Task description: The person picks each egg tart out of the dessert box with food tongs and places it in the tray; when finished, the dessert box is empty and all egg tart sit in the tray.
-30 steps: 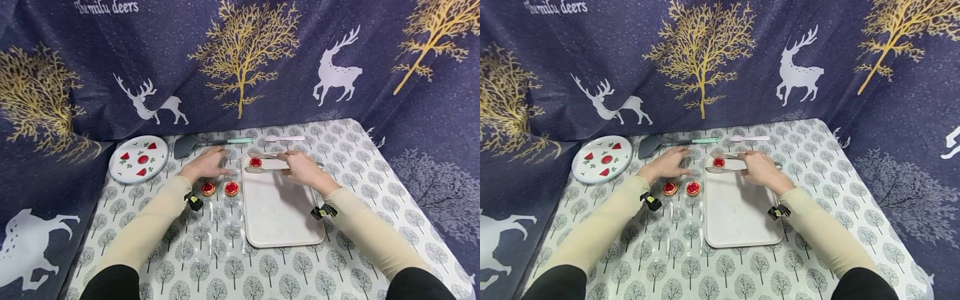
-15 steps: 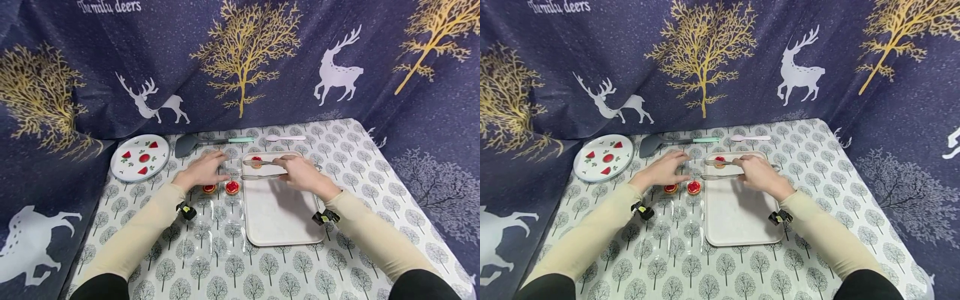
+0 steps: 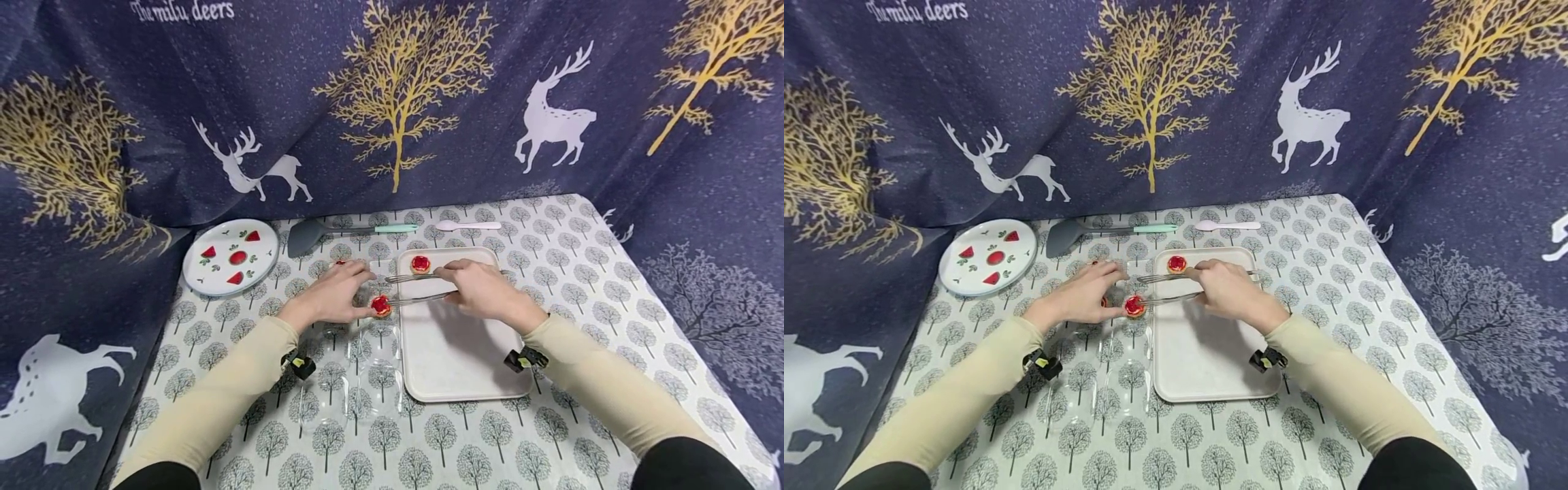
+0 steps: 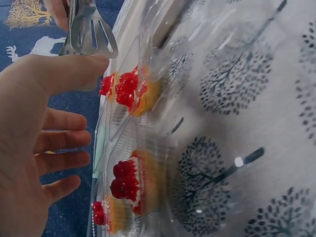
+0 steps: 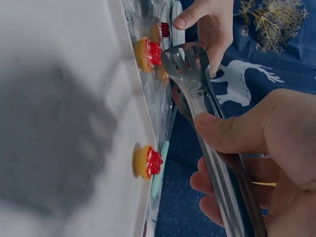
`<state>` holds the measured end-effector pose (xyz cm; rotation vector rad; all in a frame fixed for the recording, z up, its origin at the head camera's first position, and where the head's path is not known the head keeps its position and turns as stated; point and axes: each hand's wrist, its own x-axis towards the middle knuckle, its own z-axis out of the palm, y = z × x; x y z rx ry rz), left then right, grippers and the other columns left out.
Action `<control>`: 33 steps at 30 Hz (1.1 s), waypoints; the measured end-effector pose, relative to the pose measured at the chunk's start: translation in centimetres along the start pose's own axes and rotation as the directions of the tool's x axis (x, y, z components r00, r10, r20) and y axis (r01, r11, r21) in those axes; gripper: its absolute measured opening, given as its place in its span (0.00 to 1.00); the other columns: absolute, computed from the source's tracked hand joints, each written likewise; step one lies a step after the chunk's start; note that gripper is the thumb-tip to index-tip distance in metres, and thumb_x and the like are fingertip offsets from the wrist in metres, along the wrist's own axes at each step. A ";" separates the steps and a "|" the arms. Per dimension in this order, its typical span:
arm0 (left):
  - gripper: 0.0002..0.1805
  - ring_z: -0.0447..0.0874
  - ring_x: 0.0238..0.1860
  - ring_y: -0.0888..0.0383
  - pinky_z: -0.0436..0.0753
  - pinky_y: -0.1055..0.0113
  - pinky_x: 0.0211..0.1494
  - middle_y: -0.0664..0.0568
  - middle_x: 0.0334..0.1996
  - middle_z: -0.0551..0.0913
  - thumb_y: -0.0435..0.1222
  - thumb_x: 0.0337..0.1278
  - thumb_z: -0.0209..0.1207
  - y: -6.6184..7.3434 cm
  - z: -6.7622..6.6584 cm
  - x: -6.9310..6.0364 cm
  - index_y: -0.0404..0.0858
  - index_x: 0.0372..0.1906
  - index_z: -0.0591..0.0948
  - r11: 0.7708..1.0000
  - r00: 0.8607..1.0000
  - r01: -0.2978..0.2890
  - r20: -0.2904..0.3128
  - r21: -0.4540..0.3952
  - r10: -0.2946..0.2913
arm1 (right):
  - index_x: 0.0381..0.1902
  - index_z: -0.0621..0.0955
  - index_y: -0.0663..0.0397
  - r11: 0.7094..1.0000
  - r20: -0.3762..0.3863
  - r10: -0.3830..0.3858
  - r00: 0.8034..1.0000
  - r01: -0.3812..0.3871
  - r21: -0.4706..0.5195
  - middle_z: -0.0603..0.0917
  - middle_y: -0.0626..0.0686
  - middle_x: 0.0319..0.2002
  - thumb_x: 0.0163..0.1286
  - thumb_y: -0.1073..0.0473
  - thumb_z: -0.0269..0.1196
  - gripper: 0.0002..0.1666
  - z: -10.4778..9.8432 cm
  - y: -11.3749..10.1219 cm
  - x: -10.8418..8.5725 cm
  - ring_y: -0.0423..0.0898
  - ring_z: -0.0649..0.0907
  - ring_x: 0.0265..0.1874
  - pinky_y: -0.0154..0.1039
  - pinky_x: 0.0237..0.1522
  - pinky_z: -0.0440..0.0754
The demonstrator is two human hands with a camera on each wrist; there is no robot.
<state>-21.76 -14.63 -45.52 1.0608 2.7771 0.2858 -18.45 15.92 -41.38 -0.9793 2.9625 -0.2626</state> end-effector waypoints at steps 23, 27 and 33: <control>0.42 0.63 0.70 0.46 0.55 0.46 0.77 0.46 0.66 0.70 0.60 0.51 0.64 0.1 1.6 -0.8 0.38 0.65 0.72 1.000 1.000 0.017 0.011 -0.022 -0.017 | 0.64 0.75 0.55 0.991 0.000 -0.113 0.994 0.112 -0.069 0.81 0.61 0.57 0.55 0.55 0.74 0.38 0.9 -1.6 1.5 0.59 0.85 0.47 0.50 0.38 0.88; 0.42 0.63 0.71 0.47 0.55 0.47 0.78 0.46 0.67 0.69 0.60 0.50 0.65 0.0 1.7 -0.7 0.39 0.65 0.72 1.000 1.000 0.024 0.016 -0.017 -0.024 | 0.65 0.74 0.56 0.989 0.021 -0.122 0.992 0.123 -0.088 0.82 0.60 0.56 0.55 0.56 0.74 0.40 0.9 -1.8 1.8 0.57 0.85 0.44 0.47 0.35 0.88; 0.43 0.59 0.73 0.43 0.53 0.44 0.77 0.43 0.67 0.69 0.60 0.49 0.66 0.0 1.7 -0.6 0.38 0.65 0.72 1.000 1.000 0.023 0.019 -0.002 -0.023 | 0.65 0.74 0.56 0.984 0.056 -0.125 0.991 0.131 -0.118 0.82 0.60 0.56 0.55 0.58 0.72 0.38 0.6 -2.1 2.2 0.57 0.85 0.42 0.46 0.31 0.88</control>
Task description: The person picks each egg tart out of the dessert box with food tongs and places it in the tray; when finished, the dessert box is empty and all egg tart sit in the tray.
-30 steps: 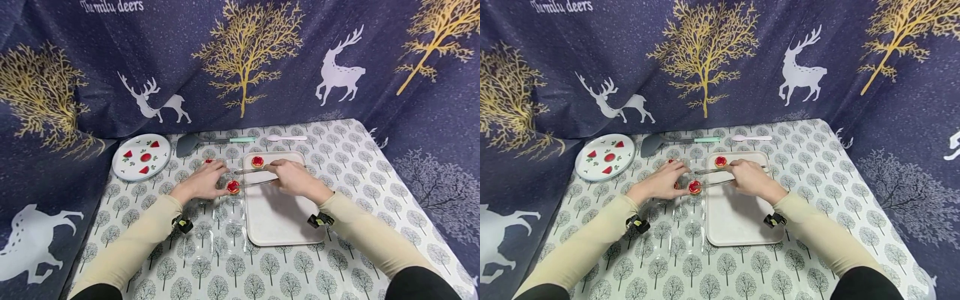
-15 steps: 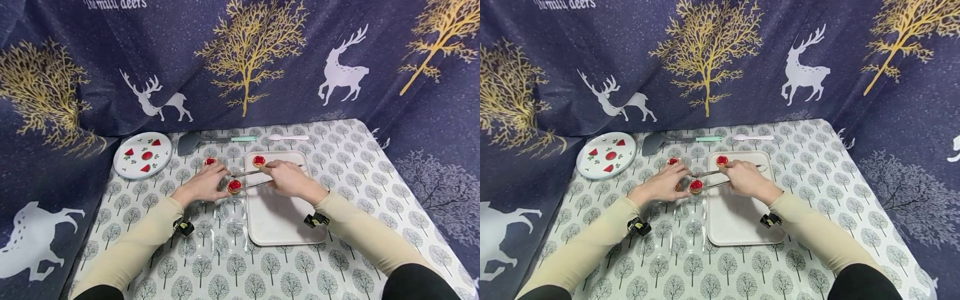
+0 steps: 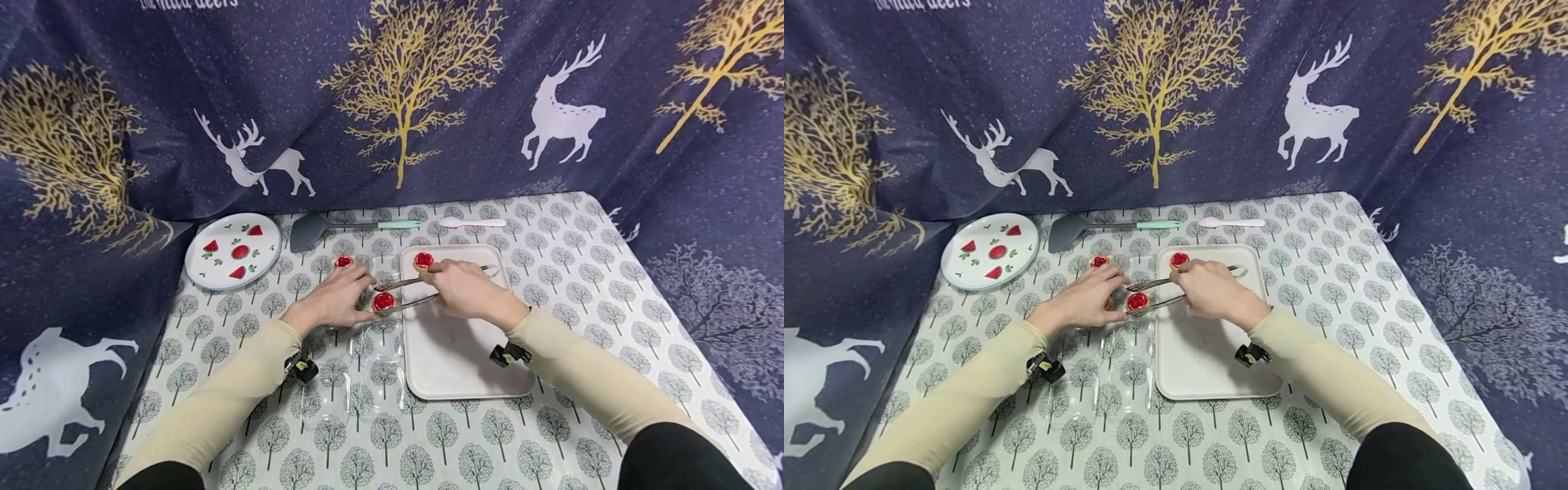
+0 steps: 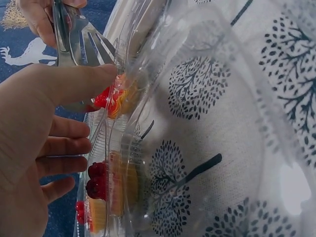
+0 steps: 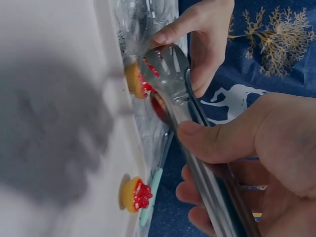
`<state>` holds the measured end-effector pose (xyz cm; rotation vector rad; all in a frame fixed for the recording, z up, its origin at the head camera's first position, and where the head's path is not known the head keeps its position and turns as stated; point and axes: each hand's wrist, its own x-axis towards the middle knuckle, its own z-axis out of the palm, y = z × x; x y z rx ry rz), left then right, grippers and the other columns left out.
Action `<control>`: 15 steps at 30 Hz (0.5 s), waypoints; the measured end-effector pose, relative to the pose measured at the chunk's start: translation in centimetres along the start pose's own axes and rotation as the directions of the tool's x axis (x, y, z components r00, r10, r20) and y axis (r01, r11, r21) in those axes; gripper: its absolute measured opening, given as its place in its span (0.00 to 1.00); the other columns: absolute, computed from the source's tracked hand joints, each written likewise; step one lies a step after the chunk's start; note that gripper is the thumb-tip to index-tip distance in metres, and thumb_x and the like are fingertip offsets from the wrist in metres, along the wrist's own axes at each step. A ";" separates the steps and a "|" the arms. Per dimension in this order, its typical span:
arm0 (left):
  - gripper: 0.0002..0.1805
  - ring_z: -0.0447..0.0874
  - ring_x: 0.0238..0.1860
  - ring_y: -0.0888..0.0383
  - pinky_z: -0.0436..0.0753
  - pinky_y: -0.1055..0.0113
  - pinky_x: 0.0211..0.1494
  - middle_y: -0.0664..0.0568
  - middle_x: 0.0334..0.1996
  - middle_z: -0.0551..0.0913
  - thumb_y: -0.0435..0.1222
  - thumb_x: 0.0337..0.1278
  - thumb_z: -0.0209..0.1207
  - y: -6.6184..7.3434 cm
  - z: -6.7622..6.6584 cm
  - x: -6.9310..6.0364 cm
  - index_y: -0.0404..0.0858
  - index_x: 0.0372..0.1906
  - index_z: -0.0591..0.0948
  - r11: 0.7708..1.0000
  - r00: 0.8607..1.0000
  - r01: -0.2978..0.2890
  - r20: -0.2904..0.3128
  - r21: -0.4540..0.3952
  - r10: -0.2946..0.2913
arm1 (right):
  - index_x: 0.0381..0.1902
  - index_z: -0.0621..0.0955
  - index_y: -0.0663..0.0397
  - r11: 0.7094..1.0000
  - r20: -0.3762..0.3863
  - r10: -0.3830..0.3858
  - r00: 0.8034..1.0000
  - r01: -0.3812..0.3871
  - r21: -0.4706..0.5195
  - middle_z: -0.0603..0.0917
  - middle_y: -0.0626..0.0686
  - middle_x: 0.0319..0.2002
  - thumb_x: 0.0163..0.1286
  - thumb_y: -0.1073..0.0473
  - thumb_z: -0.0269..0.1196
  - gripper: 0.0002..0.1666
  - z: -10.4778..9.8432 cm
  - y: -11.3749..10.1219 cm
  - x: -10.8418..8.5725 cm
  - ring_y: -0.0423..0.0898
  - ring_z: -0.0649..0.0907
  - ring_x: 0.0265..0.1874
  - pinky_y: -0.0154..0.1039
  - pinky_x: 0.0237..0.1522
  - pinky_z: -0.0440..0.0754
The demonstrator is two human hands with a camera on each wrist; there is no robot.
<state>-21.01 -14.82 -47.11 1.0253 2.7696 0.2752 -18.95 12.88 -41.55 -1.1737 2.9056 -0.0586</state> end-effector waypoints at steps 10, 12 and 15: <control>0.43 0.58 0.73 0.43 0.52 0.45 0.78 0.43 0.67 0.69 0.60 0.49 0.66 0.4 -0.3 0.0 0.37 0.65 0.72 1.000 0.999 0.025 0.029 -0.009 -0.024 | 0.47 0.82 0.55 0.998 0.073 0.049 0.996 -0.046 -0.038 0.85 0.55 0.44 0.54 0.56 0.70 0.21 -0.5 -1.4 1.1 0.52 0.83 0.33 0.47 0.30 0.86; 0.43 0.59 0.72 0.44 0.53 0.45 0.78 0.44 0.66 0.69 0.60 0.49 0.66 0.4 -0.3 0.0 0.37 0.64 0.72 1.000 0.999 0.026 0.027 -0.007 -0.025 | 0.45 0.82 0.55 0.996 0.093 0.065 0.994 -0.059 -0.066 0.85 0.55 0.42 0.56 0.56 0.68 0.18 -0.5 -1.7 1.3 0.52 0.82 0.33 0.48 0.32 0.86; 0.43 0.61 0.72 0.44 0.53 0.46 0.78 0.44 0.66 0.69 0.60 0.48 0.66 0.4 -0.3 0.0 0.37 0.64 0.72 1.000 0.999 0.027 0.024 -0.007 -0.027 | 0.45 0.83 0.55 0.993 0.121 0.085 0.989 -0.074 -0.094 0.84 0.54 0.42 0.58 0.58 0.65 0.16 -0.4 -2.1 1.6 0.51 0.82 0.35 0.48 0.35 0.86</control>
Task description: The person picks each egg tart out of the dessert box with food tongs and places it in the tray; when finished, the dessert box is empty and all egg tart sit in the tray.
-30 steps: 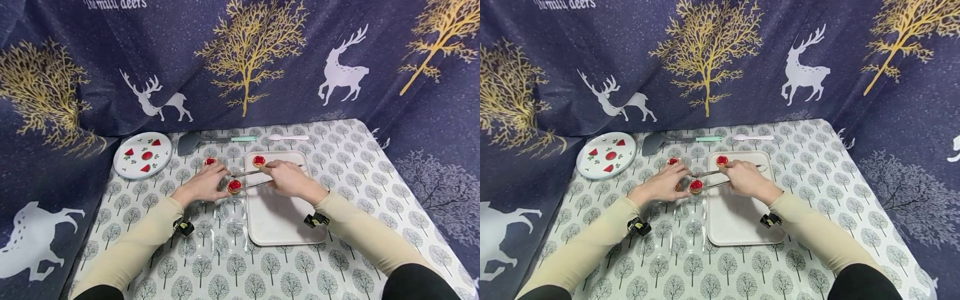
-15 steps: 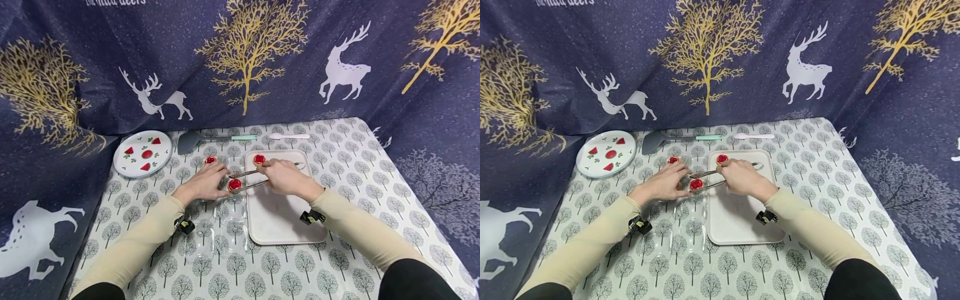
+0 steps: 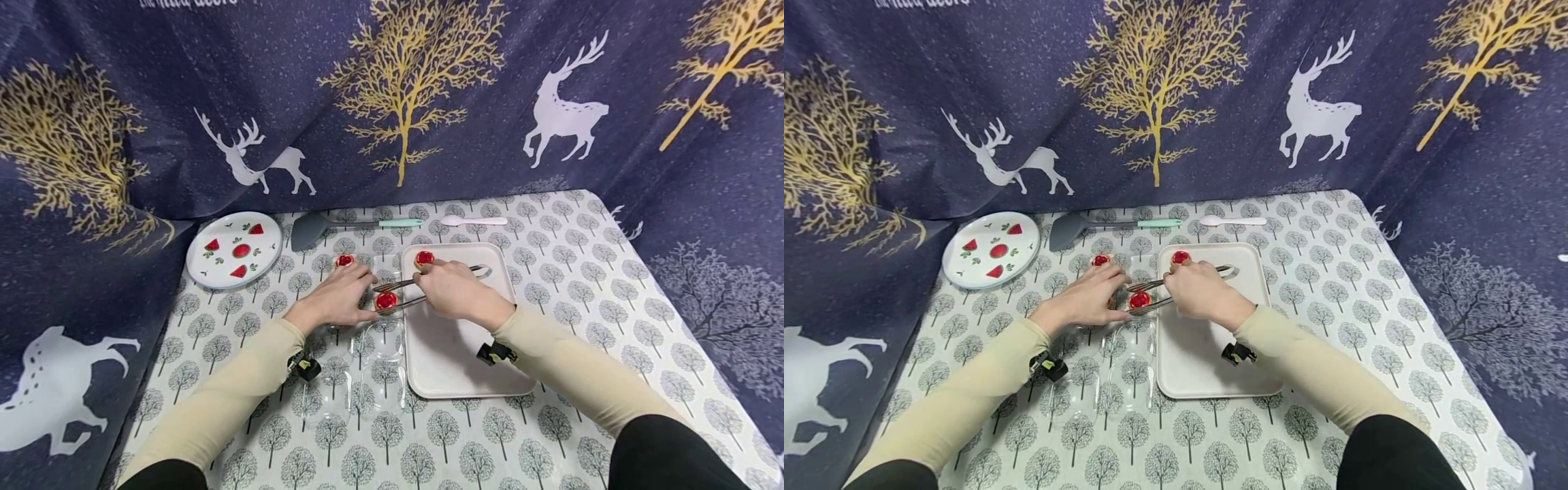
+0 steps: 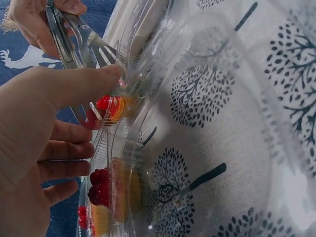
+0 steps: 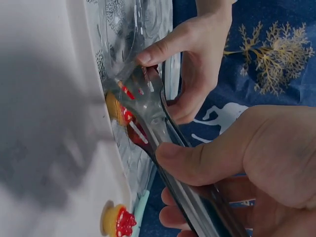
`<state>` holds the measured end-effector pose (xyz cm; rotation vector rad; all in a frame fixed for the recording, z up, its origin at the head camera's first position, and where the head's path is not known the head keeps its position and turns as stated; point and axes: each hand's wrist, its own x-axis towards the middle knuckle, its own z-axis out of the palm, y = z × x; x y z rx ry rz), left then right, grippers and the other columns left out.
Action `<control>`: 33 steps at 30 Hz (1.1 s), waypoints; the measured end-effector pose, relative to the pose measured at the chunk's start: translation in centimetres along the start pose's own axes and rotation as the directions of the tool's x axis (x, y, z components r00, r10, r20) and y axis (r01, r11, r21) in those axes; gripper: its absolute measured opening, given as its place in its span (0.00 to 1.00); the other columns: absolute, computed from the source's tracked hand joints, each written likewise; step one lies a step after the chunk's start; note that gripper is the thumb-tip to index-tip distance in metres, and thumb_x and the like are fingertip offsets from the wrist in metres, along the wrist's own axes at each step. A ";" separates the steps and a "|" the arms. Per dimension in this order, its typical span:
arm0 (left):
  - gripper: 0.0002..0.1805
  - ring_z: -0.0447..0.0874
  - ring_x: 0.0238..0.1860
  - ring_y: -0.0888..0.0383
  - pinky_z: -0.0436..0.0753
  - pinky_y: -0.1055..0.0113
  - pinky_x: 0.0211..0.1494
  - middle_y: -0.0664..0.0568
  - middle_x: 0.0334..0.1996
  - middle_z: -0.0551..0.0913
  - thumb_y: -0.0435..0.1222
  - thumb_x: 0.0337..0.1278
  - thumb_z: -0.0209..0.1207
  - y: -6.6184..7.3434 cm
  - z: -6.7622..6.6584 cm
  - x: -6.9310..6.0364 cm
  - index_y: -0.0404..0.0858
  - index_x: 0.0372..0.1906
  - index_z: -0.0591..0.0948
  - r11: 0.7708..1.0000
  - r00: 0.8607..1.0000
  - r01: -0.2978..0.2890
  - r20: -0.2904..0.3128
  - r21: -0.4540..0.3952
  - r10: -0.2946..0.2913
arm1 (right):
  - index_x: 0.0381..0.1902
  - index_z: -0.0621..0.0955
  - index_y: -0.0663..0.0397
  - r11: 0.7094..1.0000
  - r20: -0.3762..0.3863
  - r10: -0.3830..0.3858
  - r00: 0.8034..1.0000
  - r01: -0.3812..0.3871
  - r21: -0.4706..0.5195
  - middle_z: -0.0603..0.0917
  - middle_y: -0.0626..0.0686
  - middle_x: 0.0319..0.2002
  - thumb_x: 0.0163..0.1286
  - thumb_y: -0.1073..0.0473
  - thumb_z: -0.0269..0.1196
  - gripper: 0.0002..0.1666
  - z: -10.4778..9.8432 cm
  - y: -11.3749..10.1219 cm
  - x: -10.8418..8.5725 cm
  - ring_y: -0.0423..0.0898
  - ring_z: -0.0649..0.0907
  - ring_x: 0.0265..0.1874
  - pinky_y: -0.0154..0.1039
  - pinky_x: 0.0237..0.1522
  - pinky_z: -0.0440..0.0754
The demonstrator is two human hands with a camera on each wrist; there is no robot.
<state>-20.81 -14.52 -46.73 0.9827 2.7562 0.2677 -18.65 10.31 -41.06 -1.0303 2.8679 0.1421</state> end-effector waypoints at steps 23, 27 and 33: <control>0.45 0.59 0.72 0.42 0.54 0.45 0.78 0.43 0.67 0.68 0.61 0.48 0.66 0.2 0.0 0.2 0.37 0.65 0.72 1.000 1.000 0.021 0.007 -0.001 -0.021 | 0.41 0.82 0.54 0.998 -0.052 -0.019 0.998 0.022 0.054 0.85 0.55 0.39 0.55 0.61 0.67 0.14 1.0 0.6 -0.1 0.50 0.83 0.32 0.46 0.26 0.86; 0.45 0.61 0.72 0.44 0.55 0.47 0.77 0.44 0.66 0.69 0.61 0.47 0.66 0.1 0.0 0.2 0.37 0.65 0.72 1.000 1.000 0.020 0.006 -0.002 -0.020 | 0.42 0.82 0.53 0.997 -0.055 -0.016 0.998 0.020 0.076 0.85 0.54 0.40 0.55 0.59 0.70 0.16 1.2 0.8 -0.2 0.50 0.83 0.33 0.45 0.26 0.86; 0.44 0.61 0.72 0.44 0.55 0.47 0.78 0.44 0.67 0.68 0.60 0.46 0.67 0.1 0.1 0.2 0.37 0.64 0.72 1.000 1.000 0.016 0.000 -0.006 -0.016 | 0.44 0.81 0.53 0.996 -0.073 -0.012 0.997 0.019 0.092 0.86 0.53 0.42 0.53 0.61 0.69 0.18 1.1 1.2 -0.7 0.50 0.83 0.30 0.41 0.23 0.84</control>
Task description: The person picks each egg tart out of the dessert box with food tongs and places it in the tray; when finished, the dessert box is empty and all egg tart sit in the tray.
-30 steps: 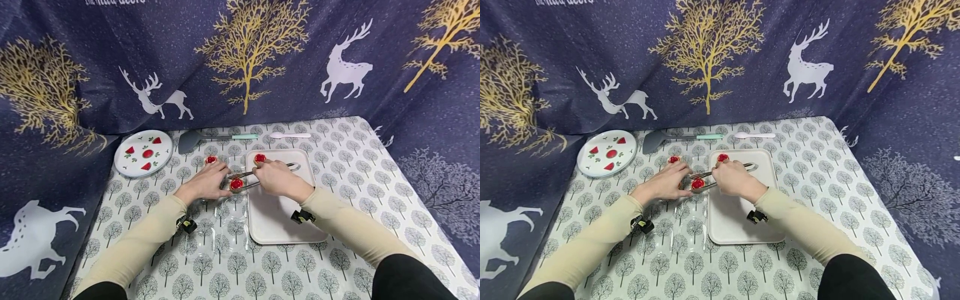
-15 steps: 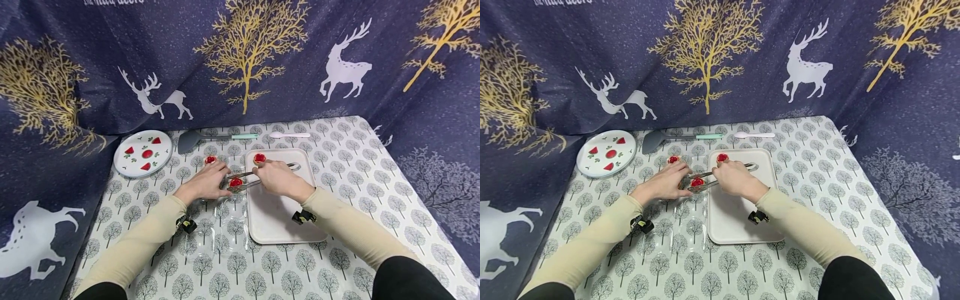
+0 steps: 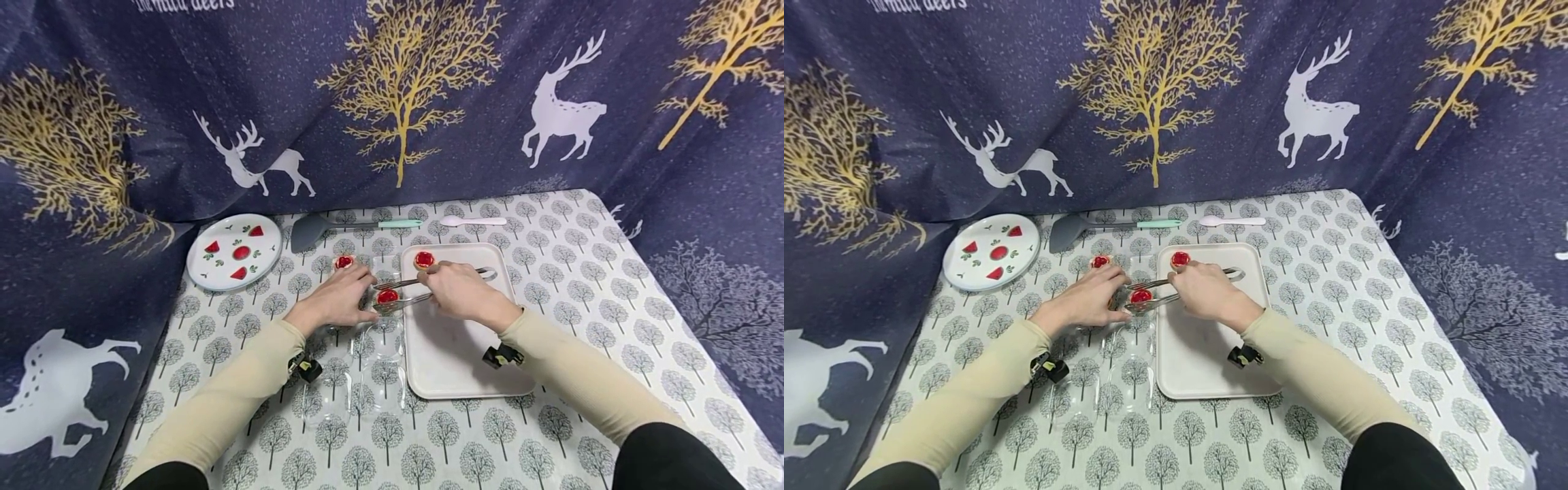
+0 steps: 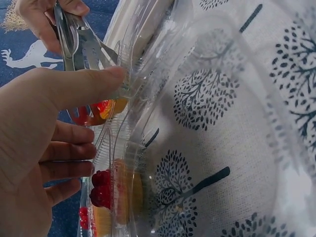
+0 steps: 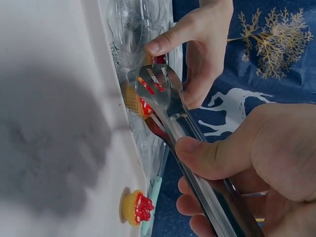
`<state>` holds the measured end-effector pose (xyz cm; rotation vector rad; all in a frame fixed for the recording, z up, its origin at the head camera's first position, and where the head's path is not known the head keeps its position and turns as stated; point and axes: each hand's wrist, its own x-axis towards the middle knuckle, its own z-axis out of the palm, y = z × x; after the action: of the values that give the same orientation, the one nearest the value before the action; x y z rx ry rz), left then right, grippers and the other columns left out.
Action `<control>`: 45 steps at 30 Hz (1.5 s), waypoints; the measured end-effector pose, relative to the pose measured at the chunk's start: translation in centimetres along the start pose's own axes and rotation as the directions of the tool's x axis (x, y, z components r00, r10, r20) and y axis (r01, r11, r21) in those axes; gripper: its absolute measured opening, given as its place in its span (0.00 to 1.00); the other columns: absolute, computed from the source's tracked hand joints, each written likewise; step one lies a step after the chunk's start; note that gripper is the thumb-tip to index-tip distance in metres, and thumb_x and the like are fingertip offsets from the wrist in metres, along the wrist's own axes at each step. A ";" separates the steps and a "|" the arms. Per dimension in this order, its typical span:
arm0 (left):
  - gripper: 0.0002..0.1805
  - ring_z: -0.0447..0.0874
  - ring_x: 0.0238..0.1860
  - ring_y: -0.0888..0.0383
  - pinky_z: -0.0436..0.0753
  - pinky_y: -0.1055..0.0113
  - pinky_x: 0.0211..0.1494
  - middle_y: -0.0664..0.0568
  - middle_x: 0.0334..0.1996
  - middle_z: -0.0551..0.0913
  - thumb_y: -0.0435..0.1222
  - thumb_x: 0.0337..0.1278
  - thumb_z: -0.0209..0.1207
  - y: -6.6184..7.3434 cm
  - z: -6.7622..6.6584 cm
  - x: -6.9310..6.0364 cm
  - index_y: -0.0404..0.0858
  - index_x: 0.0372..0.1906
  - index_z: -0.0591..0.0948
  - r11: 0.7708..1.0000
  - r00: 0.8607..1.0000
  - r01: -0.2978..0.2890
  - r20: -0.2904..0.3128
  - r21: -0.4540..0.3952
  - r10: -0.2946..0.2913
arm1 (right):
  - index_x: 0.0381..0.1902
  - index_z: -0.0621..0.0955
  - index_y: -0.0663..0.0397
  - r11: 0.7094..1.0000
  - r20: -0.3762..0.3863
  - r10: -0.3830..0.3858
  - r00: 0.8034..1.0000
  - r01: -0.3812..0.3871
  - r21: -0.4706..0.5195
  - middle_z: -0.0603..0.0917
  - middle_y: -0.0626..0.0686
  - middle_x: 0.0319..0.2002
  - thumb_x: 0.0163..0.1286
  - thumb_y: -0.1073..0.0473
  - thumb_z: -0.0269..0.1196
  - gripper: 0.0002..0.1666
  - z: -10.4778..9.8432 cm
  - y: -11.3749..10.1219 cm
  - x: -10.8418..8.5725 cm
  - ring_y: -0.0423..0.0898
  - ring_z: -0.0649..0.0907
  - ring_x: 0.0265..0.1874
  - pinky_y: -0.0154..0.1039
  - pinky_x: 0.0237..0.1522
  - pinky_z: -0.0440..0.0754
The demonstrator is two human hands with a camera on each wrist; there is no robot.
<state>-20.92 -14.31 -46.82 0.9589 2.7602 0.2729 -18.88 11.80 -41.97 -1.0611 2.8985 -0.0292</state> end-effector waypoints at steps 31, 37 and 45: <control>0.45 0.55 0.74 0.40 0.51 0.44 0.78 0.39 0.71 0.63 0.60 0.47 0.66 0.1 0.0 -0.1 0.37 0.66 0.71 1.000 1.000 0.020 0.022 -0.015 -0.019 | 0.53 0.81 0.53 0.992 -0.094 0.104 0.990 -0.097 0.075 0.86 0.54 0.39 0.56 0.58 0.73 0.26 -1.6 2.4 -2.5 0.53 0.85 0.35 0.47 0.29 0.87; 0.45 0.55 0.74 0.40 0.50 0.44 0.78 0.39 0.72 0.63 0.59 0.47 0.67 0.1 0.0 -0.1 0.38 0.66 0.71 0.999 0.999 0.024 0.025 -0.027 -0.023 | 0.54 0.81 0.52 0.986 -0.108 0.144 0.984 -0.133 0.104 0.86 0.54 0.39 0.56 0.58 0.73 0.26 -1.5 3.3 -3.1 0.55 0.85 0.37 0.48 0.28 0.86; 0.44 0.55 0.74 0.40 0.50 0.45 0.78 0.39 0.71 0.63 0.59 0.47 0.67 0.1 0.0 0.0 0.38 0.66 0.71 0.999 0.999 0.027 0.026 -0.029 -0.026 | 0.57 0.79 0.51 0.968 -0.087 0.212 0.973 -0.197 0.155 0.86 0.59 0.42 0.58 0.59 0.72 0.28 -1.2 4.6 -4.2 0.55 0.85 0.33 0.40 0.19 0.81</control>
<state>-20.86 -14.21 -46.78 0.9114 2.7358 0.2942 -18.76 18.00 -40.75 -0.7545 3.0264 -0.2896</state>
